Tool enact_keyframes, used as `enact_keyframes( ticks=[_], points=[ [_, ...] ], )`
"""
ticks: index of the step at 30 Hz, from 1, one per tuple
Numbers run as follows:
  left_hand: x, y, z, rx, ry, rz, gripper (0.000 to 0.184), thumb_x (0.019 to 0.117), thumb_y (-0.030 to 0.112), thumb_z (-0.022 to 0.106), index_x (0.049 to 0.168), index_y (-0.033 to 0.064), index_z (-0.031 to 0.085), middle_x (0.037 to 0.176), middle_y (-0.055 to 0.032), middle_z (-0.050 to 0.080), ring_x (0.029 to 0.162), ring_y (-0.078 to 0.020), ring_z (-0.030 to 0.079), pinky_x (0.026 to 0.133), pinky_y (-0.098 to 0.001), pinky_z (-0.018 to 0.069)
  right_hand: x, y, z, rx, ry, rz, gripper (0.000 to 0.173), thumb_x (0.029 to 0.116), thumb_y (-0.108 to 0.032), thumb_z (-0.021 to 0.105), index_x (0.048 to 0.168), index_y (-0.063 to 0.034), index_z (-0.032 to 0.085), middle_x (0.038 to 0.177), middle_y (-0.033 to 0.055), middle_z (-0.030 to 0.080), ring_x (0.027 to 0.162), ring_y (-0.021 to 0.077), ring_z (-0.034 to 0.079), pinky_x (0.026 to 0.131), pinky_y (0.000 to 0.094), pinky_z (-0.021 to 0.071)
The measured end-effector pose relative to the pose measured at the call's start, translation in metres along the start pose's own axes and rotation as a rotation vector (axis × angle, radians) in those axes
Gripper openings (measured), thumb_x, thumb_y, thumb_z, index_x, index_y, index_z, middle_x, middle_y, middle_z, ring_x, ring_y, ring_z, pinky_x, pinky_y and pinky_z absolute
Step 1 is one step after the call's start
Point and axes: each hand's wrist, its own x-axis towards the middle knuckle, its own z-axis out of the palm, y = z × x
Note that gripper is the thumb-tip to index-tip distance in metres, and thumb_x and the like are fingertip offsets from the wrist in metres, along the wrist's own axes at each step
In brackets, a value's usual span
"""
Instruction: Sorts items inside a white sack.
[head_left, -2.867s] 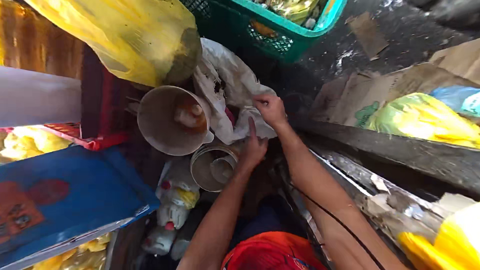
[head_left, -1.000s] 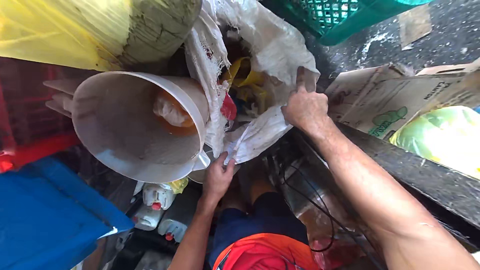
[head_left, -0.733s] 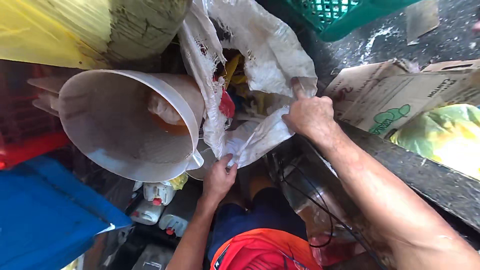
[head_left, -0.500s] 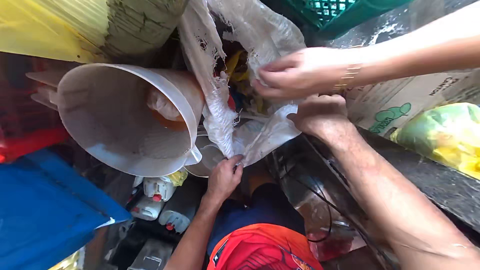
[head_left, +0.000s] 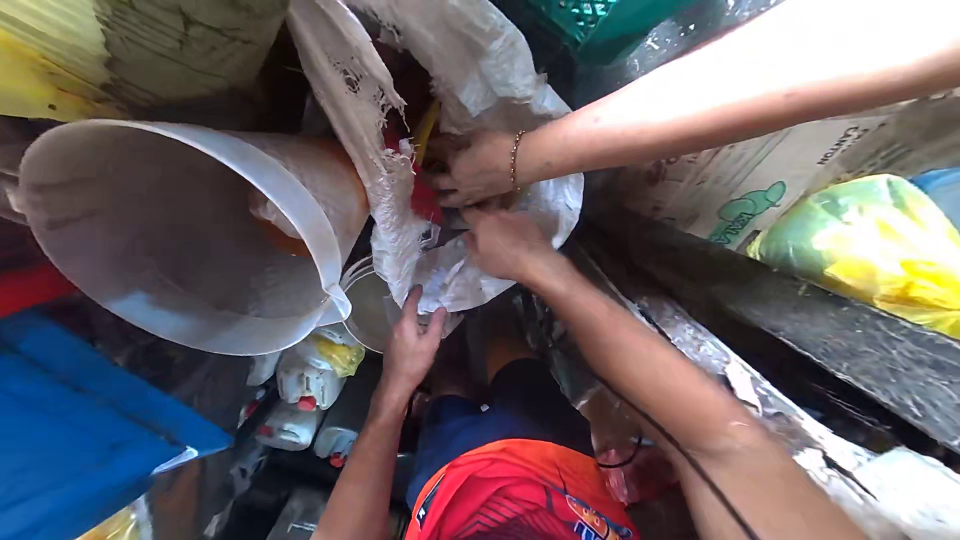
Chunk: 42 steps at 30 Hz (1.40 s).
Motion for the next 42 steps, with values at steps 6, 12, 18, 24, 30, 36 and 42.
enact_keyframes(
  ticks=[6,12,18,24,30,36,42],
  points=[
    [-0.007,0.005,0.004,-0.4,-0.024,-0.059,0.071,0.1053,0.033,0.058,0.163,0.0189,0.02,0.112,-0.0142,0.073,0.076,-0.0269,0.076,0.065,-0.0413,0.0676,0.02,-0.032,0.047,0.223,-0.029,-0.004,0.07,0.0959,-0.029,0.062,0.16,-0.0289,0.034,0.161,0.0185,0.038,0.117,0.043,0.065,0.083,0.0661,0.0562],
    [-0.01,0.004,0.003,-0.653,-0.063,-0.037,0.073,0.1093,0.025,0.05,0.166,0.0264,0.003,0.11,-0.0231,0.073,0.07,-0.0377,0.074,0.057,-0.0452,0.0661,0.028,-0.033,0.063,0.444,0.044,0.029,0.068,0.0944,-0.028,0.062,0.158,-0.0339,0.039,0.171,0.0178,0.013,0.111,0.0421,0.067,0.079,0.0623,0.0588],
    [-0.011,0.011,0.005,-0.775,-0.022,0.009,0.071,0.1118,0.026,0.04,0.165,0.0259,-0.006,0.103,-0.0265,0.073,0.064,-0.0359,0.073,0.054,-0.0428,0.0638,0.018,-0.016,0.066,0.822,0.254,0.037,0.051,0.0981,-0.036,0.064,0.145,-0.0194,0.058,0.14,0.0111,0.062,0.122,0.0261,0.064,0.102,0.0549,0.0539],
    [-0.01,0.021,-0.004,-0.879,-0.015,0.0,0.065,0.113,0.03,0.032,0.165,0.0231,-0.007,0.092,-0.0245,0.073,0.058,-0.0271,0.07,0.052,-0.0339,0.0597,-0.024,0.004,0.043,1.558,0.452,0.302,0.051,0.0944,-0.036,0.074,0.136,-0.0128,0.056,0.111,0.0102,0.07,0.075,0.0216,0.069,0.065,0.0401,0.0619],
    [-0.008,0.026,-0.008,-0.947,-0.006,-0.038,0.062,0.1134,0.032,0.028,0.165,0.0245,-0.005,0.1,-0.0279,0.073,0.06,-0.0285,0.07,0.053,-0.0337,0.0596,-0.021,0.027,0.027,1.827,0.563,0.459,0.049,0.0993,-0.028,0.068,0.139,-0.0055,0.051,0.115,0.0155,0.07,0.081,0.03,0.073,0.067,0.0467,0.0644],
    [-0.008,0.02,-0.009,-0.981,-0.015,-0.041,0.061,0.1133,0.035,0.029,0.166,0.0264,-0.001,0.102,-0.0284,0.072,0.061,-0.0284,0.07,0.055,-0.033,0.0594,-0.03,0.033,0.024,1.7,0.589,0.496,0.034,0.1063,-0.019,0.053,0.136,-0.0035,0.048,0.104,0.0185,0.071,0.07,0.0295,0.074,0.061,0.0436,0.065],
    [-0.004,0.018,-0.011,-0.953,-0.001,-0.061,0.059,0.113,0.04,0.028,0.166,0.0294,0.004,0.103,-0.0264,0.073,0.059,-0.0277,0.07,0.054,-0.0322,0.0583,-0.035,0.049,0.022,0.601,0.767,0.379,0.032,0.098,-0.024,0.058,0.126,-0.0107,0.066,0.099,0.0101,0.074,0.086,0.0243,0.072,0.078,0.0509,0.0589]
  ],
)
